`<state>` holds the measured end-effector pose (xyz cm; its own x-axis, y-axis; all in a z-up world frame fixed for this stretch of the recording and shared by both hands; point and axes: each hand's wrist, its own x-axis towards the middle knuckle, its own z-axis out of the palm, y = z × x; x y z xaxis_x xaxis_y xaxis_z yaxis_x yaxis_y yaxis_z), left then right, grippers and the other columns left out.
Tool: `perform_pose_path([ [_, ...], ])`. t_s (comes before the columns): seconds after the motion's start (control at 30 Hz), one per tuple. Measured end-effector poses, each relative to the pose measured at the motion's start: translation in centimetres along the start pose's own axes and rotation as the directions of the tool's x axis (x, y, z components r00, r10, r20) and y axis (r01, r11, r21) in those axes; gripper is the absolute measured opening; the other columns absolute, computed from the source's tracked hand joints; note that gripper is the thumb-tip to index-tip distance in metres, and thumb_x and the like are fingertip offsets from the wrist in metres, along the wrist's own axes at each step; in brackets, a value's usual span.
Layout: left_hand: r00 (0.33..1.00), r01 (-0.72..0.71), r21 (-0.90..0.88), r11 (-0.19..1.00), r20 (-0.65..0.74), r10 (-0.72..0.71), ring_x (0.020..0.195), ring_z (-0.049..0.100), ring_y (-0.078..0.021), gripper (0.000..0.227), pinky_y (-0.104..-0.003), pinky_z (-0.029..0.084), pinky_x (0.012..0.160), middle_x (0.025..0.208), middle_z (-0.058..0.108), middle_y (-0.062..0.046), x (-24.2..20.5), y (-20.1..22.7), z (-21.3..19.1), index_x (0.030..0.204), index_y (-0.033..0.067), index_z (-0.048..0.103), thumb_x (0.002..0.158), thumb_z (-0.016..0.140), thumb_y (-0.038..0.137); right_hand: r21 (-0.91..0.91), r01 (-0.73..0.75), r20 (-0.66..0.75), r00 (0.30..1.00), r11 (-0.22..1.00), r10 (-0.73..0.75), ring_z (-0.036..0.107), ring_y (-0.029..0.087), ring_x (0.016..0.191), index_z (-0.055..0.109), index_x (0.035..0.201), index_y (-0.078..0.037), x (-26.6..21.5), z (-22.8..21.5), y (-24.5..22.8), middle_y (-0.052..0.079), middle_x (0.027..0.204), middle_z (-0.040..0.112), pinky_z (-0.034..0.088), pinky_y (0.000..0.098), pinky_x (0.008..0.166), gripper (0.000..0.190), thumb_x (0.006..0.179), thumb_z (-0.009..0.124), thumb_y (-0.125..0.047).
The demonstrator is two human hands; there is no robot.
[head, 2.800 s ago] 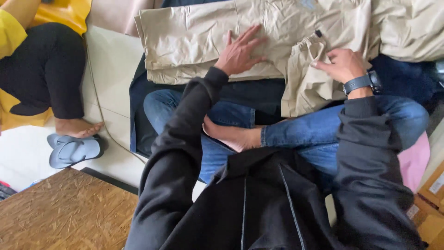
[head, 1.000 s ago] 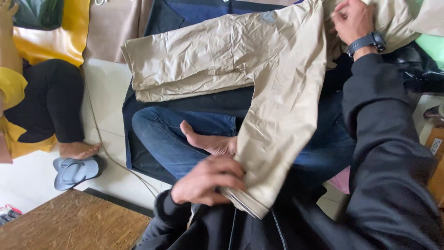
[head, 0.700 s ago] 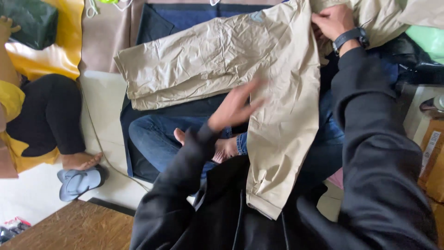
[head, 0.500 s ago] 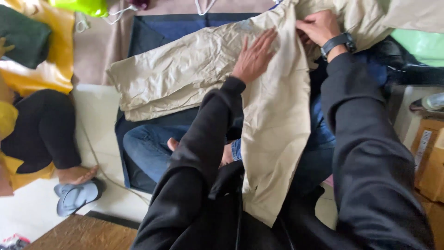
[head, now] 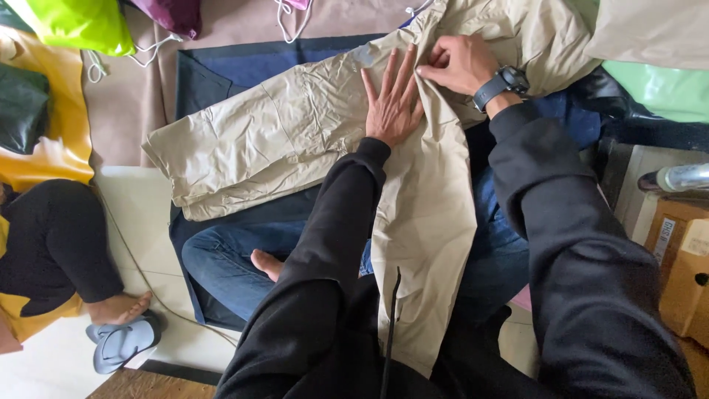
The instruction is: The person folds a pair of tan pants by hand and places them inside a tan drawstring bag, then pulls the drawstring to close it.
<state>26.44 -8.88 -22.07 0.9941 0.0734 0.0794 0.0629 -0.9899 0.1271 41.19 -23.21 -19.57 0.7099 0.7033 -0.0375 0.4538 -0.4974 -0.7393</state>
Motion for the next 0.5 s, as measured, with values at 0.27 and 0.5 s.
perform_pose_path([
  [0.27,0.999,0.002,-0.01,1.0,-0.052,-0.002,0.161,0.002,-0.0269,0.063,-0.084,0.002,0.122,0.172,0.005,0.001,-0.1,-0.3,1.6,0.153,0.0241,0.05,0.094,0.055,0.045,-0.161,0.02,0.155,0.988,0.987,0.005,0.064,0.022,0.058,0.079,0.087,-0.007,-0.1,-0.7,-0.7,0.002,0.074,0.072,0.052,0.0361,0.056,0.028,0.089,0.081,-0.035],
  [0.5,0.996,0.034,-0.006,0.999,0.083,-0.033,0.16,0.007,-0.0249,0.069,-0.079,0.001,0.123,0.171,0.012,0.002,0.3,0.3,-1.0,0.162,0.0331,0.039,0.097,0.058,0.047,-0.298,-0.048,0.169,0.98,0.953,0.102,0.067,0.024,0.058,0.083,0.083,-0.014,-0.3,-1.3,2.4,0.004,0.073,0.074,0.057,0.0379,0.062,0.012,0.08,0.086,-0.025],
])
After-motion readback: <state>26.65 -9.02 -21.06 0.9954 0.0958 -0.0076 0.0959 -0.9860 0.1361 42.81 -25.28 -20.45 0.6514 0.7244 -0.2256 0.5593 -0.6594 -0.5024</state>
